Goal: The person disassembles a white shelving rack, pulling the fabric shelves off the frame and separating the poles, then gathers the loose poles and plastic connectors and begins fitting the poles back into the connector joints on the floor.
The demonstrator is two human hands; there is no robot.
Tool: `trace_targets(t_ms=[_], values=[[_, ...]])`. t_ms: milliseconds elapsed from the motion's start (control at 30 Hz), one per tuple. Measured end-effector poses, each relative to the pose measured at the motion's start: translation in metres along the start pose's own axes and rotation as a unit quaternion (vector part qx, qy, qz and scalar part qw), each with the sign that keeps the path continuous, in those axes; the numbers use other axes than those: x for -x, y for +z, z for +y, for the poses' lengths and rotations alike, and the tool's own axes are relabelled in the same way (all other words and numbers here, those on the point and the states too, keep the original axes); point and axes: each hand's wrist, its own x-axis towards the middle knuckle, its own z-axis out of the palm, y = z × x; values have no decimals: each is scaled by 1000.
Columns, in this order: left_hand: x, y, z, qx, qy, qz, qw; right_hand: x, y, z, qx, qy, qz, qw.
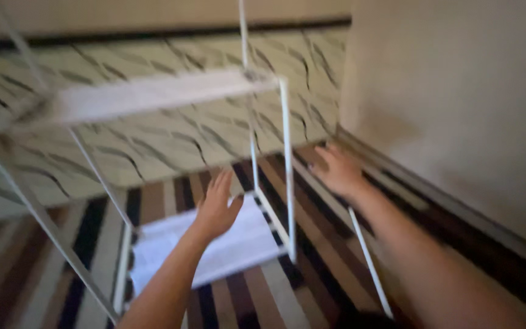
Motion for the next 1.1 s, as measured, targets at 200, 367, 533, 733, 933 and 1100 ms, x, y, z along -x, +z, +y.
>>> trace_targets(t_ms=[200,367,533,733,933,1100], values=[[2,90,25,46,-53,-146,987,63,19,95,-57,28,-119,991],[15,132,13,39,-55,-201,977,134,49,139,-96,264,-266,922],[36,169,-29,25,-63,-255,965,202,97,160,13,389,-401,829],[52,193,-76,38,-14,-254,966,258,140,179,62,441,-448,775],[6,143,-58,52,-1,-269,962,175,140,178,24,441,-441,782],[-38,101,-3,64,-22,-236,969,132,132,160,-46,421,-377,824]])
